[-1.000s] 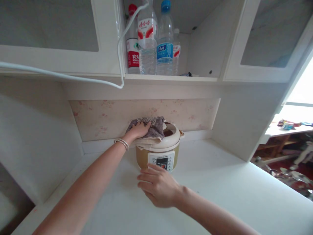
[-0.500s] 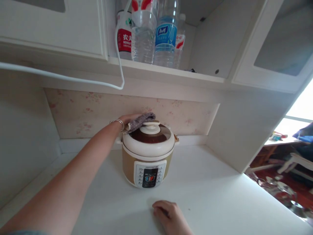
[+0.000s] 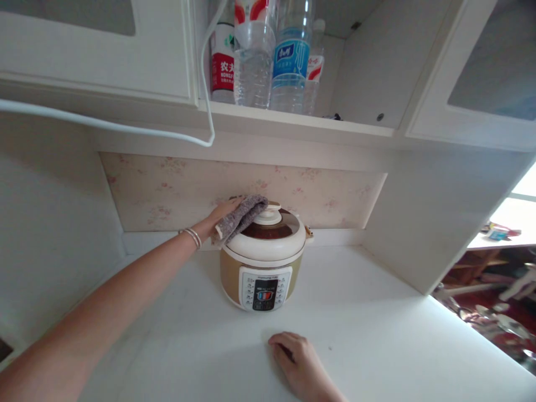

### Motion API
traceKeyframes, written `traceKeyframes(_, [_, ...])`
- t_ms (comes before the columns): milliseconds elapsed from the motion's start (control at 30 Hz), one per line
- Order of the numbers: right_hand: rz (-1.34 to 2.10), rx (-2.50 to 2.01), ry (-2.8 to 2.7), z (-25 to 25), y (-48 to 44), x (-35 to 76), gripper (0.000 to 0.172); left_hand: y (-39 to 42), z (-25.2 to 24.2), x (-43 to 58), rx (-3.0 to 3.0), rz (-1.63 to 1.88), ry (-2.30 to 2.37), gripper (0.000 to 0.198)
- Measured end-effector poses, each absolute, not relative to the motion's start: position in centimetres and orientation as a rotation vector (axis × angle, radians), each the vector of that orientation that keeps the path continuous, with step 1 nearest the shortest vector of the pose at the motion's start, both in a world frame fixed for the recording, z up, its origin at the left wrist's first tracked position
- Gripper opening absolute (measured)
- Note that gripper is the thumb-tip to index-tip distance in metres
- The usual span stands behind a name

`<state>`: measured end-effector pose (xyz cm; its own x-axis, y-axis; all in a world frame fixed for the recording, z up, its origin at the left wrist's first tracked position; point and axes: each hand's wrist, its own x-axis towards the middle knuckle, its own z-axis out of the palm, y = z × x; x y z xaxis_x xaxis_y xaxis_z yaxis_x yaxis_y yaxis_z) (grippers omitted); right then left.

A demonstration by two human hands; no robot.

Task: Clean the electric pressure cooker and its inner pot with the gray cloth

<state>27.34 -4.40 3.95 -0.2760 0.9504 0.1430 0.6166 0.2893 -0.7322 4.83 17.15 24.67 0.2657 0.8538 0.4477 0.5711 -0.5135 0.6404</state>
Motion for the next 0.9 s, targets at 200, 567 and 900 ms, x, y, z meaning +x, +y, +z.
traceKeyframes(200, [0.659,-1.453,-2.048,4.1,-4.6,26.7,0.030,8.1,21.5,7.0,2.560,1.256,1.631,0.051])
traceKeyframes(567, [0.606,-1.436,-2.045,4.0,-5.2,26.8,0.027,8.2,24.7,17.5,3.266,0.449,1.064,0.049])
traceKeyframes(900, [0.619,-1.389,-2.079,3.0,-5.1,27.7,0.026,13.4,26.9,24.4,3.071,0.061,1.208,0.044])
